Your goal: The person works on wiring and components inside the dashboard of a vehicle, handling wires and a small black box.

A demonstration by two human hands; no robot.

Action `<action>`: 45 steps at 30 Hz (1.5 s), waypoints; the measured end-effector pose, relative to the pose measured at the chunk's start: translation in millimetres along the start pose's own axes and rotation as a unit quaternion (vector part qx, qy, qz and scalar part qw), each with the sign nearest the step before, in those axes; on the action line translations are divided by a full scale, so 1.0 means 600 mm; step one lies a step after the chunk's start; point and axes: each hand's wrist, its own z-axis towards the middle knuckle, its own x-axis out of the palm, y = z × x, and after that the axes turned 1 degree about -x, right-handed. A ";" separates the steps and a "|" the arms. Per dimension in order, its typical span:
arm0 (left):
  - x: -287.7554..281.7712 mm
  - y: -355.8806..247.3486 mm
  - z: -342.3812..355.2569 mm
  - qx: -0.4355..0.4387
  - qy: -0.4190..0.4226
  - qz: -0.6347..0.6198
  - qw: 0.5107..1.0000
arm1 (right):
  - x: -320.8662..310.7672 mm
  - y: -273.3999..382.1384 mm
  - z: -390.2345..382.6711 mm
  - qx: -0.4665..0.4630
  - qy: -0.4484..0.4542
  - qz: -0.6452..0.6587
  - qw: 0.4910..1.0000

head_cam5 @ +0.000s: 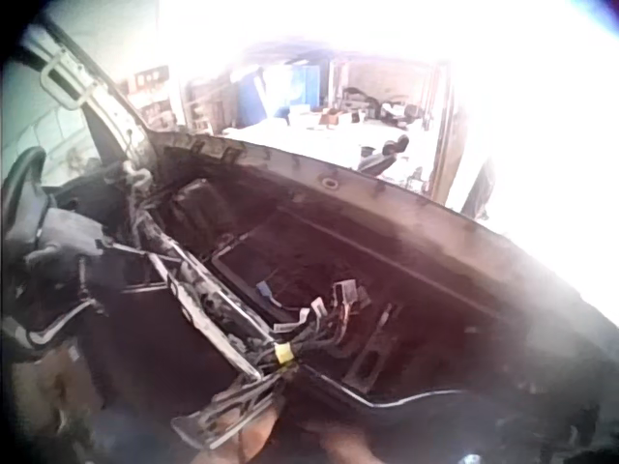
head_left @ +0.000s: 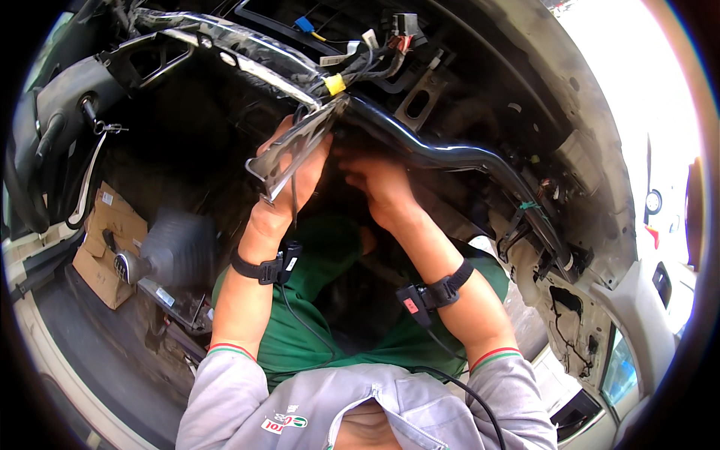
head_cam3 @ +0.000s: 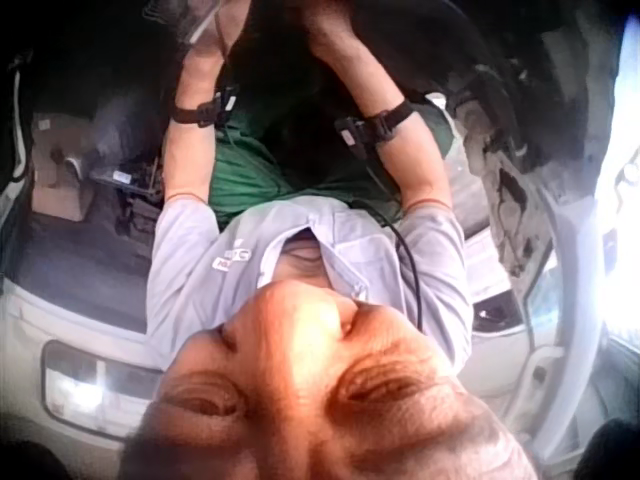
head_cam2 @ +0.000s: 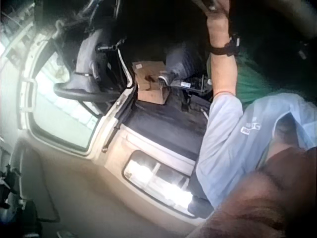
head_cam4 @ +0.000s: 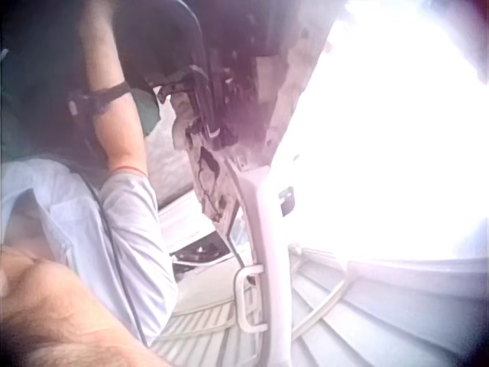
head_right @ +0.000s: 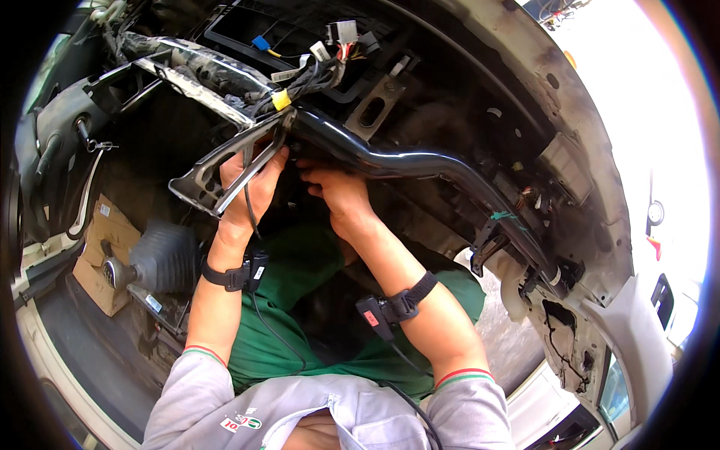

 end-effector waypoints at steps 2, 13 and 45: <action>0.000 0.001 -0.002 0.004 0.005 0.019 1.000 | -0.002 -0.006 0.005 -0.001 0.010 0.000 1.000; -0.011 0.010 -0.005 -0.074 -0.019 -0.042 0.996 | -0.003 0.001 -0.004 0.020 0.024 -0.008 0.999; -0.157 0.052 0.016 -0.223 0.184 -0.727 0.623 | 0.054 0.032 -0.020 0.035 0.257 -0.061 0.964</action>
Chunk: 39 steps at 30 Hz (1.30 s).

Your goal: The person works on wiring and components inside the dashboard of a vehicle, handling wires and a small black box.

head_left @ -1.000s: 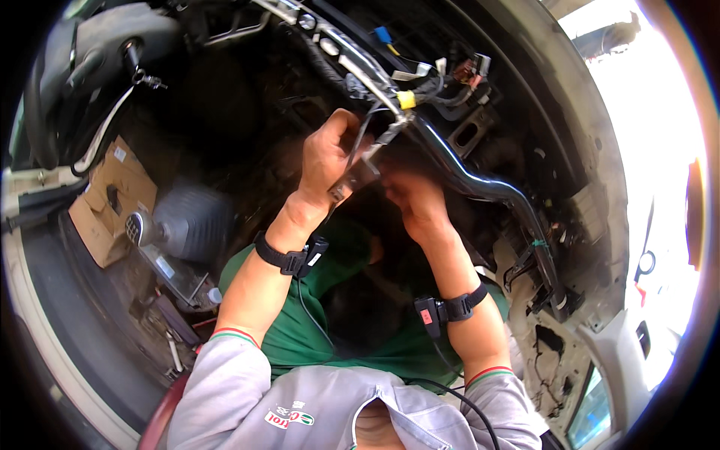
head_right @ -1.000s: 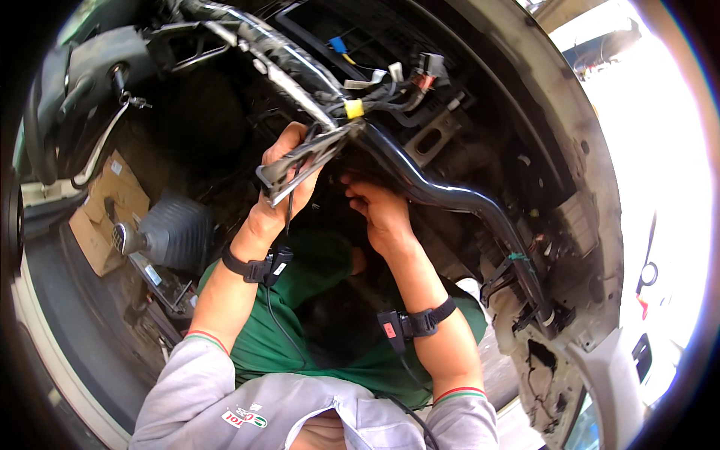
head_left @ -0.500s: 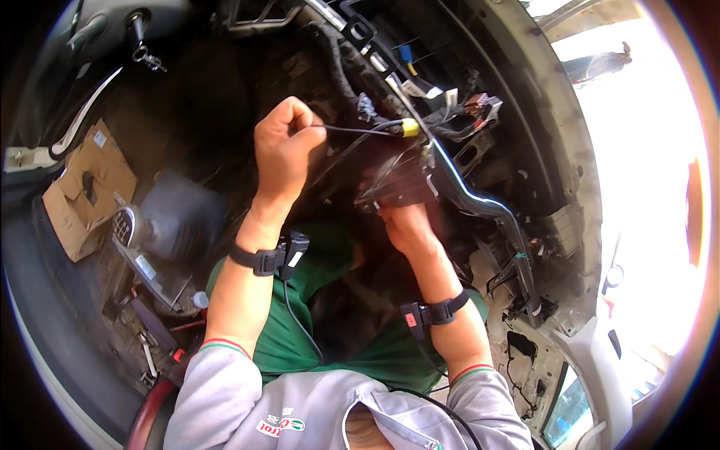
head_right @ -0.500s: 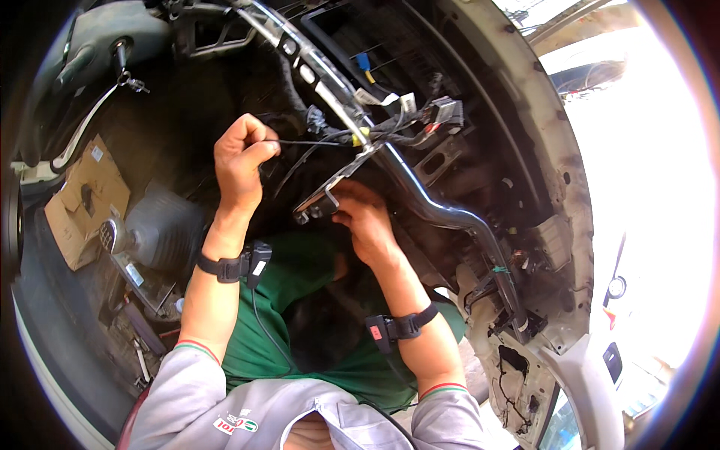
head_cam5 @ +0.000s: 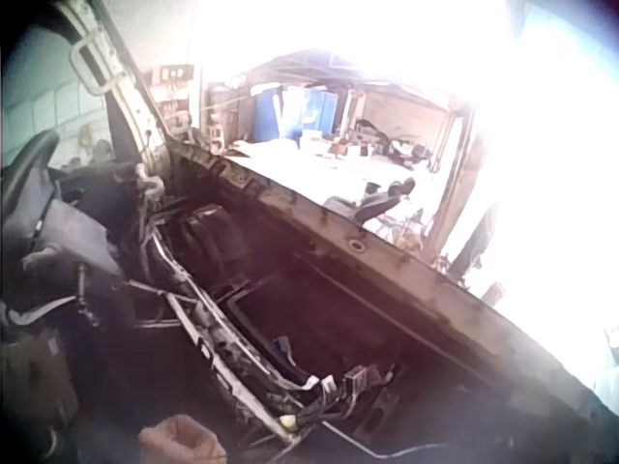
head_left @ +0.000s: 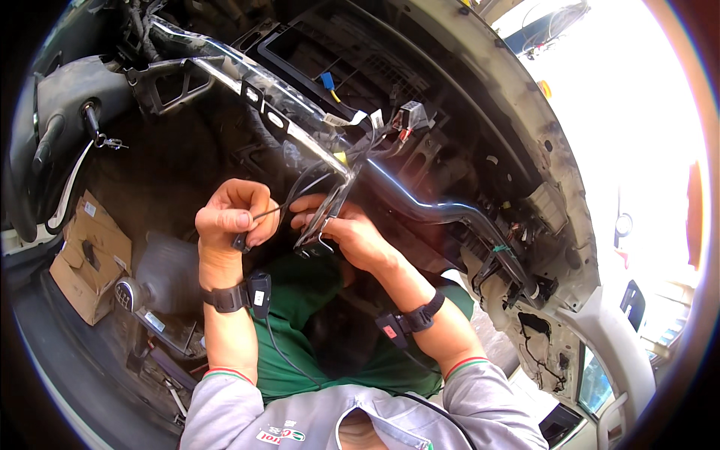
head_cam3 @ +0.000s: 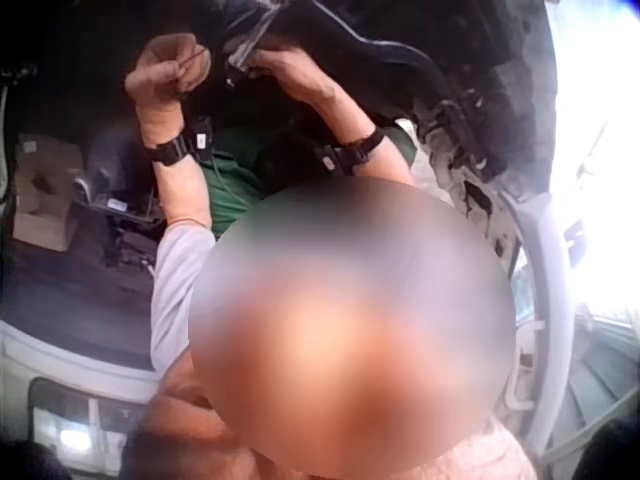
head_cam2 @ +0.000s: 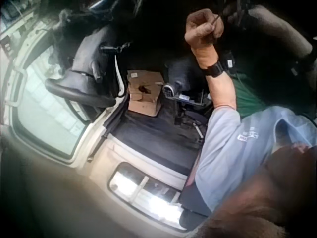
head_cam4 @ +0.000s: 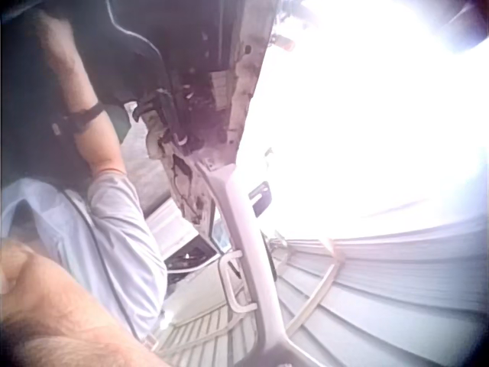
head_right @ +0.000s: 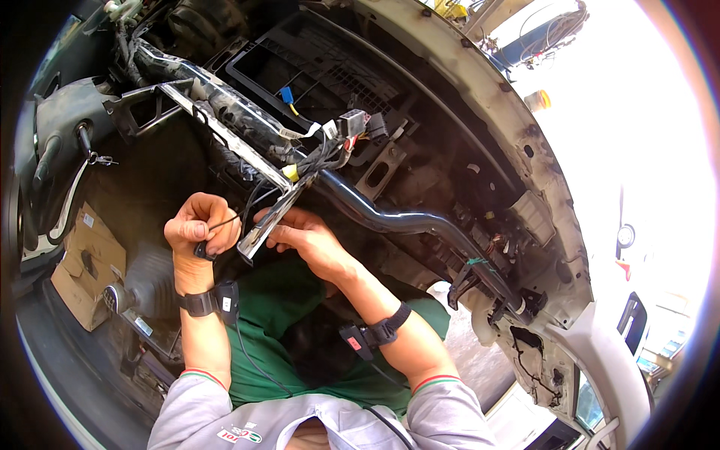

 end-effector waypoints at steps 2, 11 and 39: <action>0.001 -0.003 0.001 -0.006 0.032 -0.010 0.999 | -0.002 0.001 -0.003 -0.016 0.014 -0.016 1.000; -0.007 -0.012 -0.007 0.050 0.101 -0.036 0.993 | -0.005 0.004 -0.003 -0.061 0.088 0.009 0.994; -0.028 -0.002 -0.011 -0.218 -0.030 0.268 0.938 | 0.025 -0.013 0.013 -0.047 -0.021 -0.056 0.997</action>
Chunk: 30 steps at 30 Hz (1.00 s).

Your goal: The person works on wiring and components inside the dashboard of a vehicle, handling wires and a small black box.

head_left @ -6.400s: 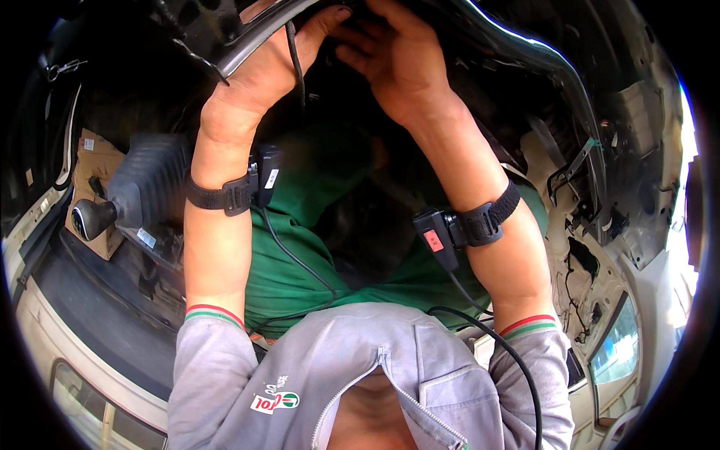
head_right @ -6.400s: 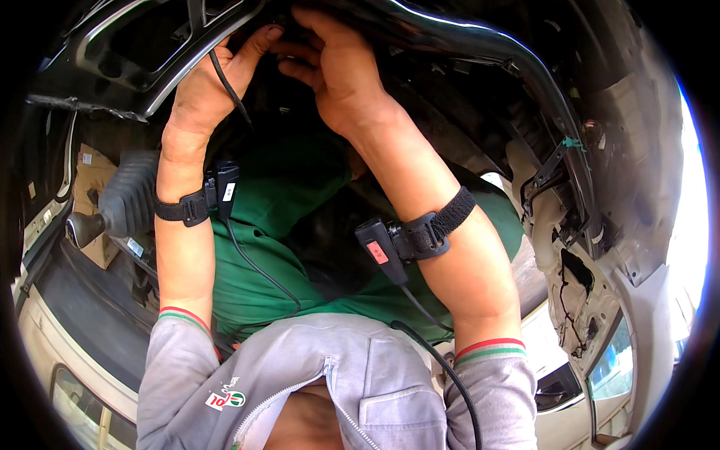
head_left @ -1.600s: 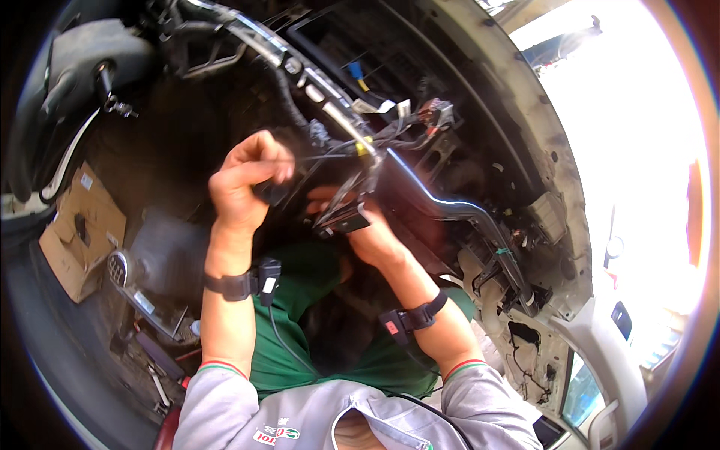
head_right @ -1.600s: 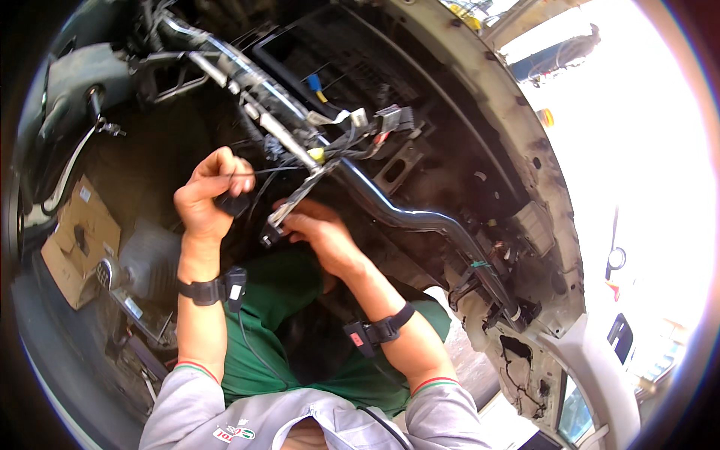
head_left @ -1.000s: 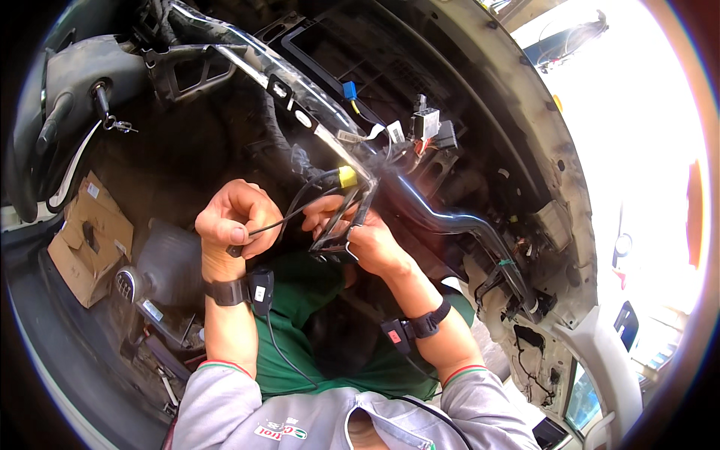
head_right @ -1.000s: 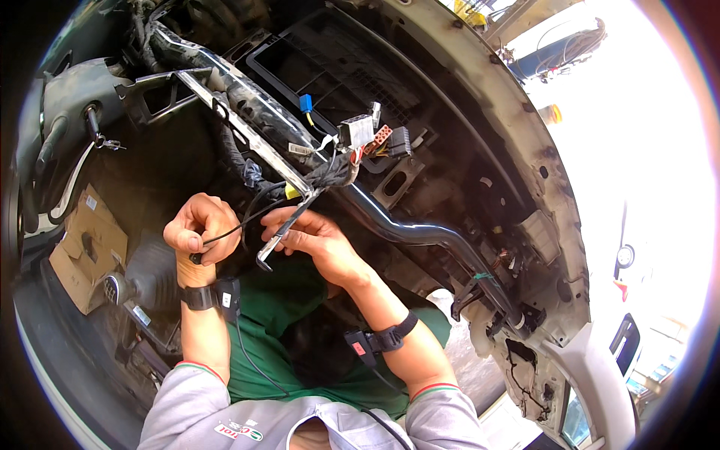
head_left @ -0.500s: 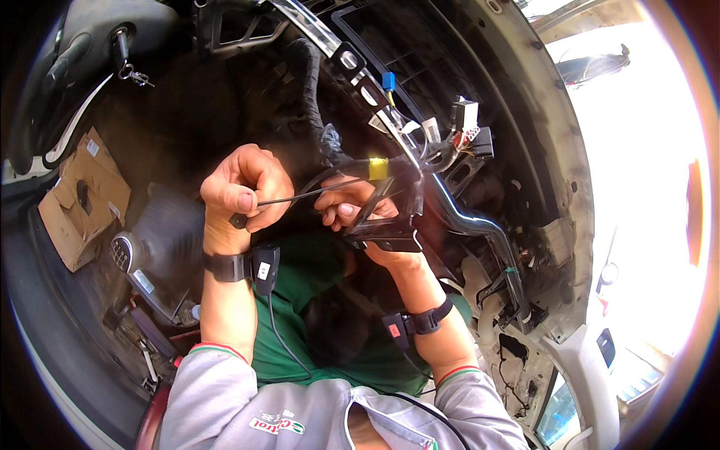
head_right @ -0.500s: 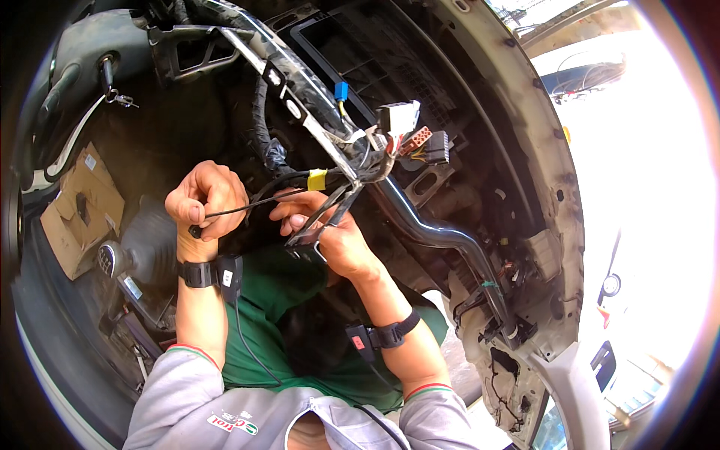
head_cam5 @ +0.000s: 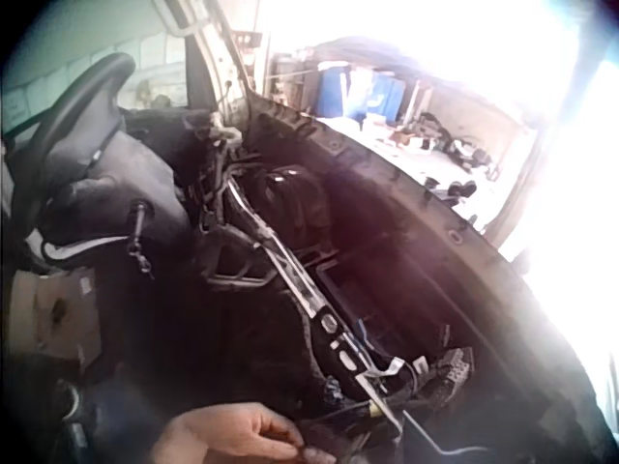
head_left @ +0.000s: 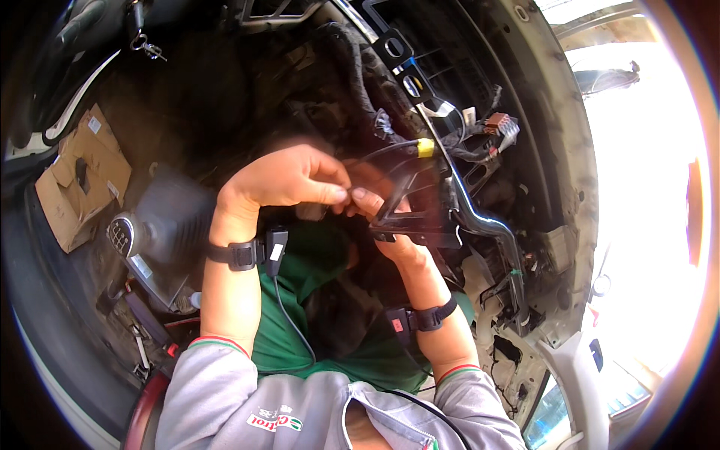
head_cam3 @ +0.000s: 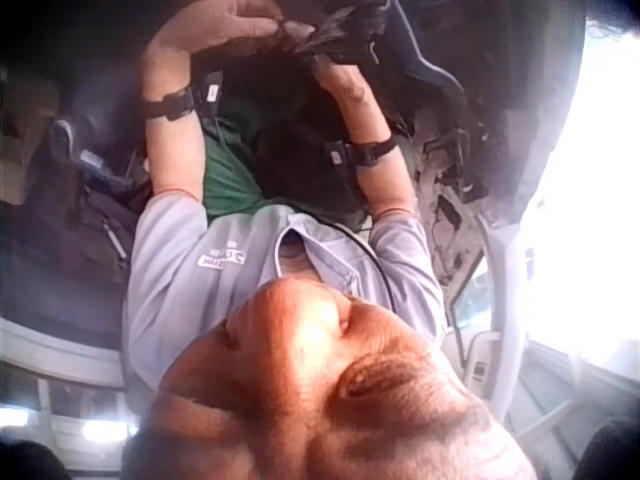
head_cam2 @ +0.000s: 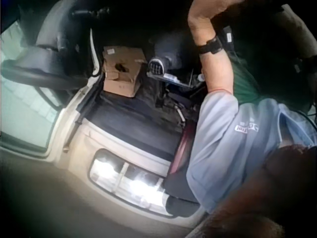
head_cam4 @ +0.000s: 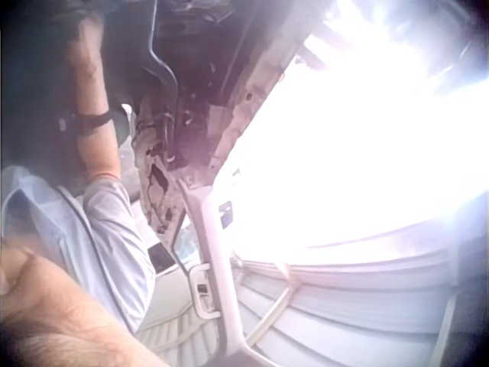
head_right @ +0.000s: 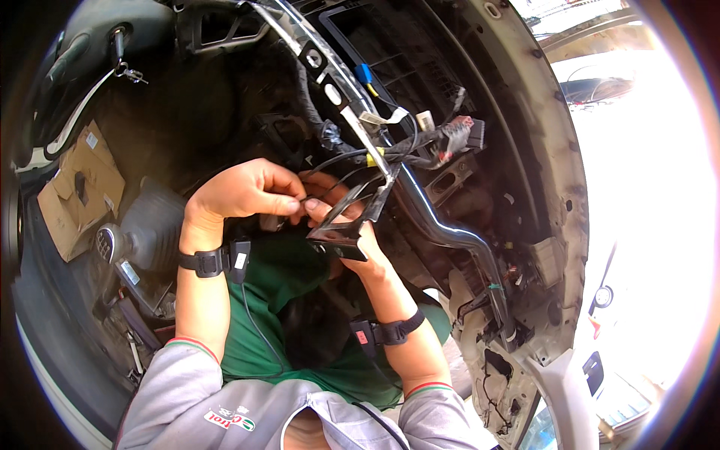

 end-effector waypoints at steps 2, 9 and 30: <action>0.003 0.000 0.007 0.009 -0.033 0.045 0.998 | -0.001 -0.009 0.001 0.014 -0.041 -0.010 0.999; 0.008 0.027 0.026 0.062 -0.053 0.004 0.997 | 0.006 -0.023 0.009 -0.007 -0.062 -0.072 0.995; -0.003 0.030 0.021 -0.015 -0.189 -0.012 0.982 | 0.013 -0.003 0.001 0.012 -0.079 -0.220 0.972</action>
